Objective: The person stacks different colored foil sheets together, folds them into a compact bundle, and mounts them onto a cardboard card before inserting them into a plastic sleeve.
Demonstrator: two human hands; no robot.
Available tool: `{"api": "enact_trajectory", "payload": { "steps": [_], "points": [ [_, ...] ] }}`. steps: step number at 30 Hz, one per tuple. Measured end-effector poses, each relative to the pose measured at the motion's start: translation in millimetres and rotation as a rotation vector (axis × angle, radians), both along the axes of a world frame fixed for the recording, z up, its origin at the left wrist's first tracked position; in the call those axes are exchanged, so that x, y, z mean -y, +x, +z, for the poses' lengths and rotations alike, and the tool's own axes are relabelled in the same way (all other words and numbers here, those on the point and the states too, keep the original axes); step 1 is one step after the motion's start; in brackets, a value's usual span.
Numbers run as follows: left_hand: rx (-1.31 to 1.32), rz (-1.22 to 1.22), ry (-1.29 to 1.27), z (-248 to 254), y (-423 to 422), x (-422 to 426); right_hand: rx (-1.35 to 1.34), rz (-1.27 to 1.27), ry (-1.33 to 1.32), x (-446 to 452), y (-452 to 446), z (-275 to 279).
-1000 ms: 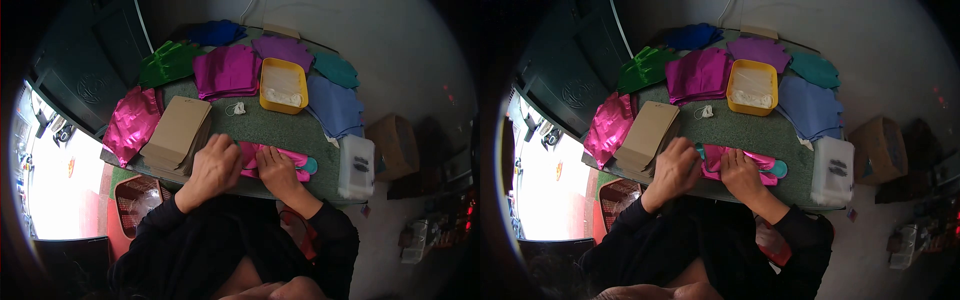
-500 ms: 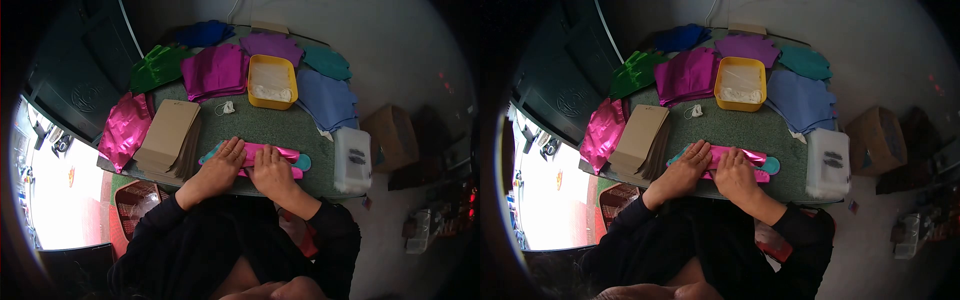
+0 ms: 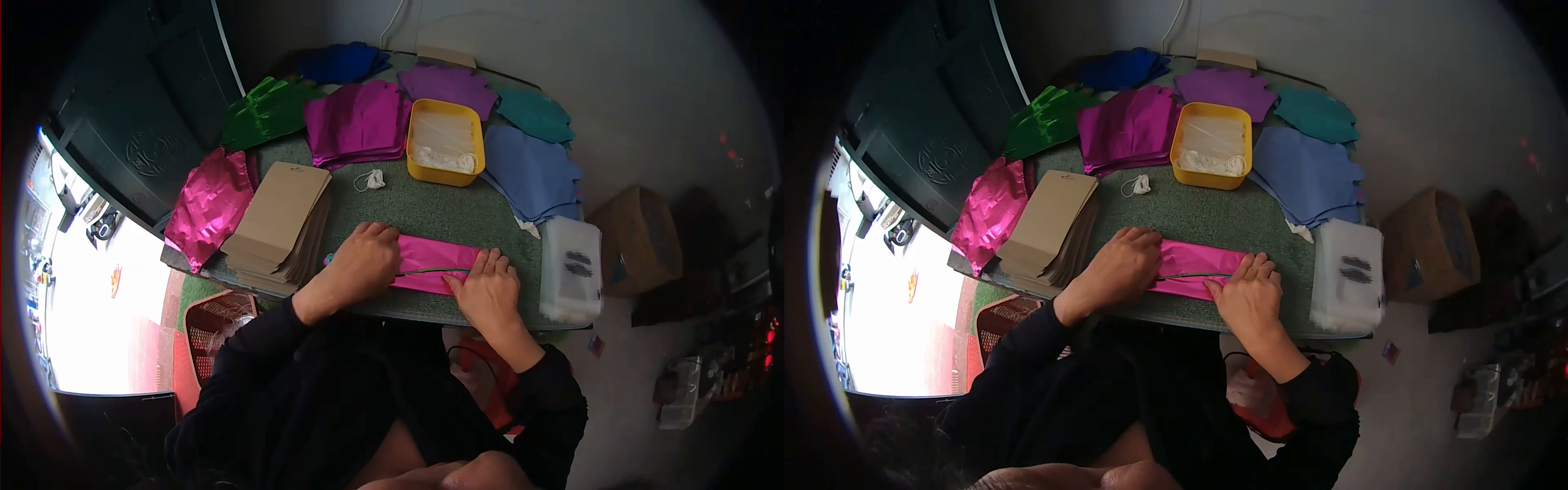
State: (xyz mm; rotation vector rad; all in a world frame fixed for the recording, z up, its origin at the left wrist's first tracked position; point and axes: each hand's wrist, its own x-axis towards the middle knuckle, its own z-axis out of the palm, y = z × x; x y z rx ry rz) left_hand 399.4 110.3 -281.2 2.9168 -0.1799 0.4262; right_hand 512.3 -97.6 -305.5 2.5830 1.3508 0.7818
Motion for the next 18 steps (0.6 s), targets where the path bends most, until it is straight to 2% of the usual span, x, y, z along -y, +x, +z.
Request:
{"api": "enact_trajectory", "payload": {
  "steps": [2, 6, 9, 10, 11, 12, 13, 15, 17, 18],
  "points": [
    [-0.158, 0.126, 0.048, 11.1, 11.2, 3.4, -0.003, 0.008, 0.026, 0.3, 0.4, -3.1],
    [-0.023, 0.197, 0.109, -3.2, 26.6, 3.5, -0.068, 0.037, 0.076, 2.9, 0.5, 0.3],
    [-0.038, 0.153, -0.008, -4.4, 26.3, -0.1, -0.015, 0.088, 0.122, 6.1, 2.0, -1.5],
    [-0.139, 0.101, -0.037, -13.8, 30.3, -7.3, -0.011, 0.092, 0.121, 6.9, 1.5, 0.4],
    [-0.239, 0.049, -0.064, -9.5, 31.2, -8.8, -0.096, 0.068, 0.095, 7.5, 0.6, 4.4],
    [-0.233, 0.052, -0.064, -3.8, 27.9, -8.2, -0.178, 0.043, 0.07, 7.6, -0.1, 9.5],
    [-0.29, 0.075, -0.156, 4.7, 22.3, -7.1, -0.17, 0.048, 0.072, 8.8, 2.7, 17.5],
    [-0.328, 0.096, -0.242, 23.4, 14.7, -7.7, -0.483, 0.043, 0.181, 14.9, 17.9, 37.5],
    [-0.097, 0.112, -0.438, 34.6, 6.0, -16.6, -0.361, 0.051, 0.384, 18.6, 30.1, 52.8],
    [-0.08, 0.174, -0.475, 48.3, 2.4, -15.6, -0.304, 0.053, 0.498, 18.9, 33.3, 61.0]
  ]
}}
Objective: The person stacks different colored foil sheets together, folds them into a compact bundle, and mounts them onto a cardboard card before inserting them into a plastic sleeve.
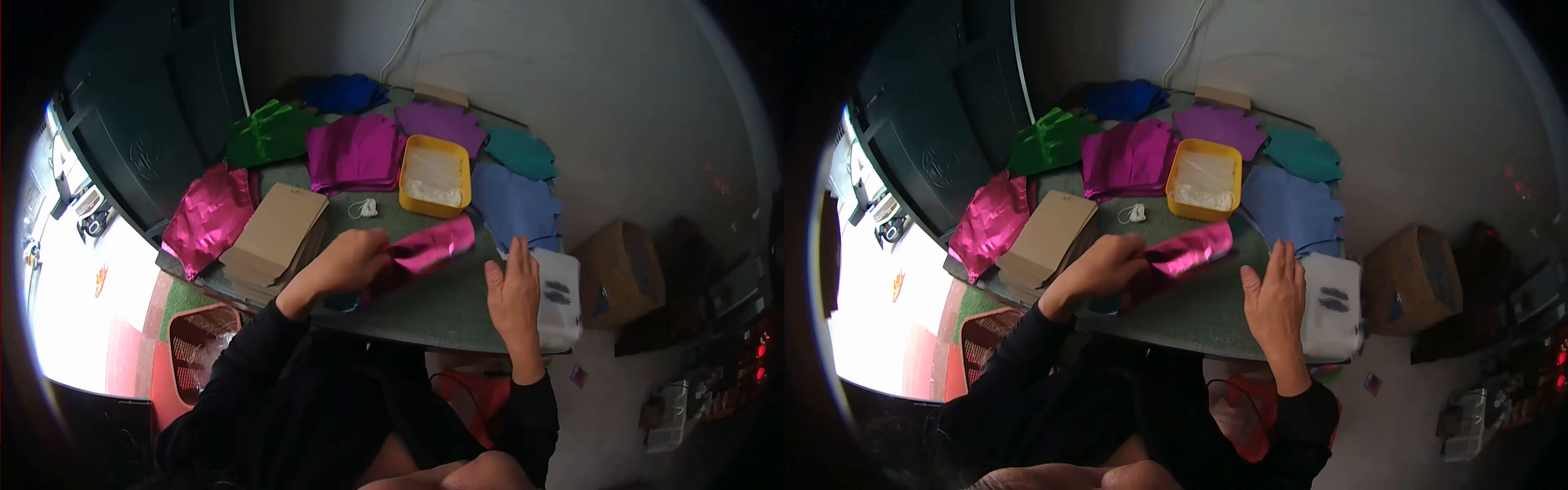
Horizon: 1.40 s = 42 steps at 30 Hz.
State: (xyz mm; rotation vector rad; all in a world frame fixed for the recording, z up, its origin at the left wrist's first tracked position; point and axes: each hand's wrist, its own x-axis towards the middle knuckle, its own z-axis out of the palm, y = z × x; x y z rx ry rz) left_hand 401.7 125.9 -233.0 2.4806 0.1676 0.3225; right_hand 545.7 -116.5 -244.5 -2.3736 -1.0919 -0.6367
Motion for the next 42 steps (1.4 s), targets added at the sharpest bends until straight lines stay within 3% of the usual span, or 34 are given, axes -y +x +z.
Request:
{"api": "enact_trajectory", "payload": {
  "steps": [1, 2, 4, 5, 6, 8, 12, 15, 18, 23, 31, 34, 37, 42],
  "points": [
    [0.018, -0.005, 0.008, 4.1, 0.9, -0.2, -0.038, 0.044, 0.095, -0.2, 8.7, -1.3],
    [0.098, 0.028, -0.193, 7.1, 1.1, -0.6, -0.02, 0.043, 0.103, -3.9, 12.1, 2.1],
    [0.203, 0.017, -0.534, -3.8, 5.7, -5.9, -0.642, 0.175, 0.32, -17.7, 16.6, 9.2],
    [0.239, -0.039, -0.674, -3.9, 6.7, -2.8, -0.856, 0.262, 0.417, -27.6, 20.8, 6.7],
    [0.272, -0.098, -0.814, -4.5, 8.3, 2.0, -0.848, 0.269, 0.417, -35.5, 24.6, 5.5],
    [0.256, -0.138, -0.993, -15.1, 13.1, 7.2, -1.362, 0.616, 0.724, -50.3, 31.6, 3.4],
    [0.174, -0.117, -1.119, -22.7, 13.6, 12.9, -1.27, 0.67, 0.981, -85.8, 29.0, -1.0],
    [0.115, -0.069, -1.173, -26.5, 17.4, 13.7, -1.083, 0.653, 0.962, -98.8, 32.2, -15.9],
    [0.111, -0.112, -1.303, -31.2, 22.9, 11.9, -1.069, 0.644, 0.89, -101.5, 32.4, -28.1],
    [0.009, -0.11, -1.337, -31.0, 24.5, 14.5, -1.055, 0.616, 0.841, -104.2, 21.0, -24.7],
    [0.078, -0.033, -1.354, -32.3, 26.7, 28.0, -1.044, 0.581, 0.856, -106.6, 18.4, -24.4],
    [0.137, 0.015, -1.377, -34.3, 30.1, 28.7, -1.098, 0.589, 0.807, -102.1, 22.4, -29.4],
    [0.204, 0.045, -1.433, -38.6, 33.3, 27.1, -1.04, 0.696, 0.539, -96.6, 15.8, -18.8],
    [0.22, 0.041, -1.433, -42.7, 34.2, 25.9, -1.099, 0.684, 0.489, -96.5, 9.9, -16.4]
  ]
}}
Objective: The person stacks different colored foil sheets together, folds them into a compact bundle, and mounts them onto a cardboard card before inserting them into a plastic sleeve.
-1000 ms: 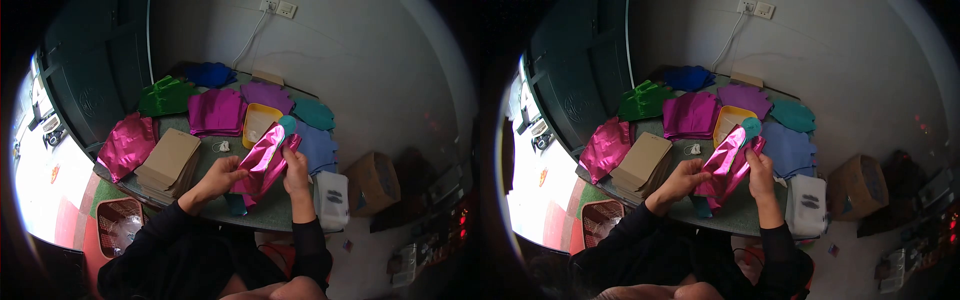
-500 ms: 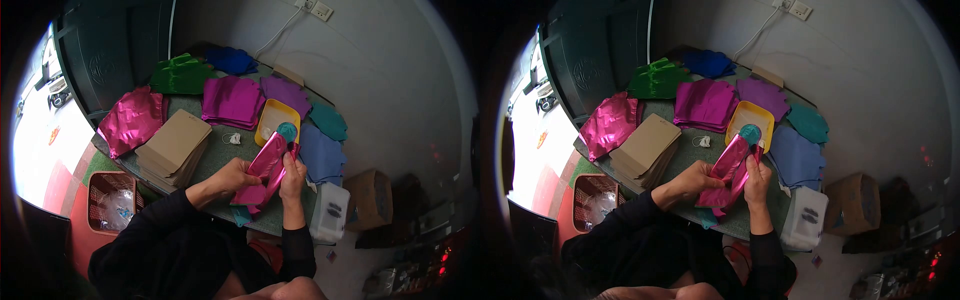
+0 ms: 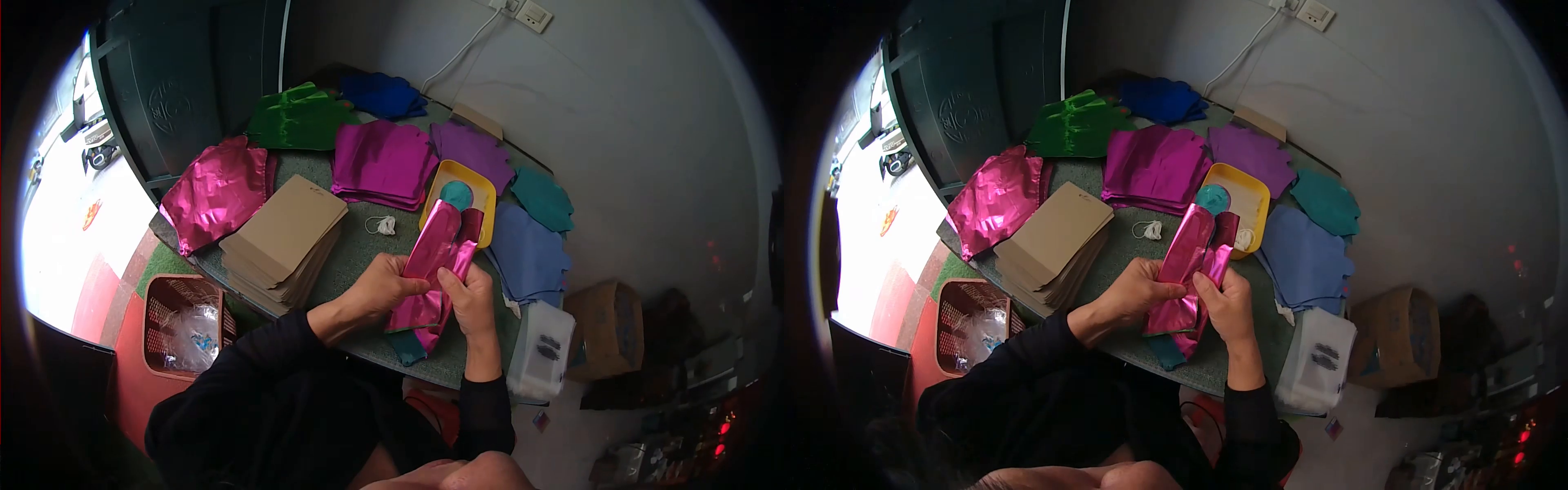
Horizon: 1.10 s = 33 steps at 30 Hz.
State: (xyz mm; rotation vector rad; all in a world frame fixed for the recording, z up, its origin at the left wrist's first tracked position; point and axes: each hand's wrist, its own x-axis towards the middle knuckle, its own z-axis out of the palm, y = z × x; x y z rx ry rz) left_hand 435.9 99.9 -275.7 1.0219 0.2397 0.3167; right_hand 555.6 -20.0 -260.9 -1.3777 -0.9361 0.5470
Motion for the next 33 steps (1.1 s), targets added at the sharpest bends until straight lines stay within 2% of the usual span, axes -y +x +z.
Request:
{"api": "enact_trajectory", "payload": {
  "steps": [3, 5, 13, 24, 29, 33],
  "points": [
    [-0.024, -0.065, 0.049, 1.4, -1.7, -2.6, -0.094, 0.035, 0.02, 4.3, 3.0, 1.0],
    [0.039, 0.094, 0.04, 4.8, -2.4, -3.9, -0.142, 0.062, 0.025, 6.5, 5.0, 0.2],
    [0.154, 0.096, 0.086, -2.6, -5.1, -6.3, -0.223, 0.122, -0.002, 6.3, 1.2, 4.1],
    [0.249, 0.183, 0.015, -2.2, -8.0, -2.0, -0.337, 0.138, 0.062, 6.0, 1.2, -2.1],
    [0.189, 0.217, -0.045, 1.6, -10.4, -0.2, -0.4, 0.124, 0.085, 0.6, 0.9, -9.2],
    [0.18, 0.269, -0.057, -0.6, -8.6, -1.0, -0.441, 0.187, 0.219, -2.2, -1.2, -9.9]
  ]
}}
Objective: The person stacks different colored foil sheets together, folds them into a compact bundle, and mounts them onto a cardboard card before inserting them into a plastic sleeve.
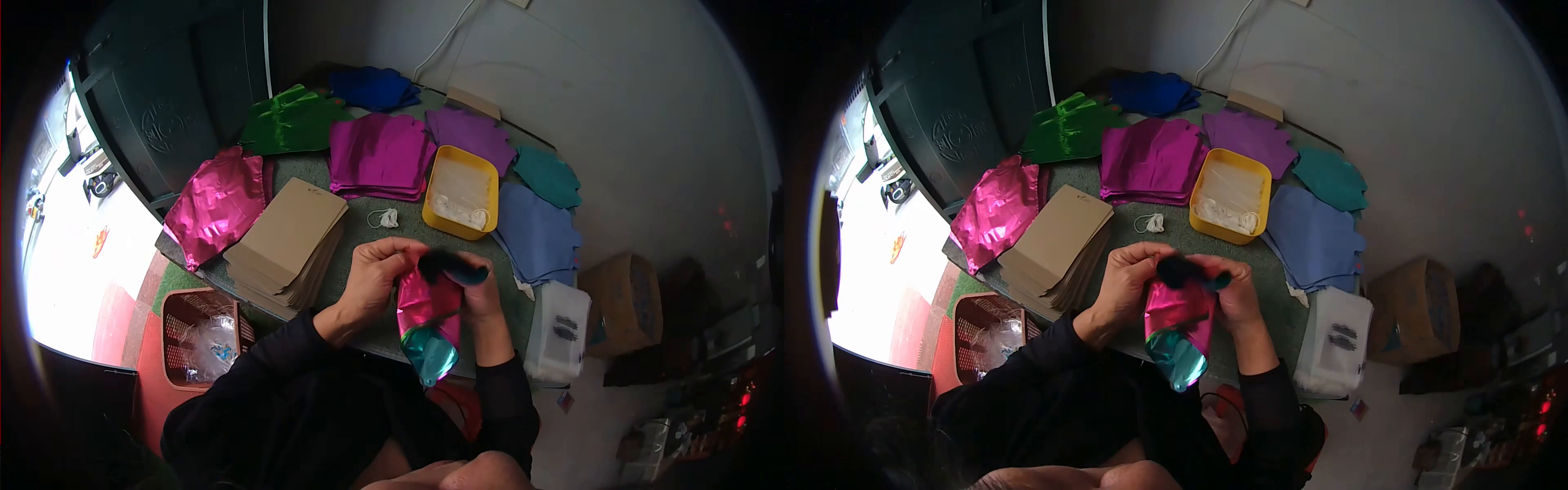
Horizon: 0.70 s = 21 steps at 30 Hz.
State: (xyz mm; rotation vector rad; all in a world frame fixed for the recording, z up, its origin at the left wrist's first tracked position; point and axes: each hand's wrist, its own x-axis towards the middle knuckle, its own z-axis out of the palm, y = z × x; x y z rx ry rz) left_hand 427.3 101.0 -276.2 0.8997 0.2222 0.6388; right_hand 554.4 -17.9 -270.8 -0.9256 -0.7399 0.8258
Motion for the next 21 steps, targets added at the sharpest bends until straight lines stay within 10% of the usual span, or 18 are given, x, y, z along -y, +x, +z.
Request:
{"api": "enact_trajectory", "payload": {
  "steps": [14, 16, 21],
  "points": [
    [0.067, -0.322, -0.201, 4.5, -5.4, -8.4, 0.113, 0.145, -0.064, 8.7, 25.3, -3.9],
    [-0.278, -0.378, 0.032, 9.8, -4.9, -6.1, 0.313, 0.202, -0.074, 8.9, 32.0, -11.7],
    [-0.165, -0.294, 0.15, 0.3, -2.4, -1.7, 0.209, 0.044, -0.167, 8.6, 13.7, 19.3]
  ]
}}
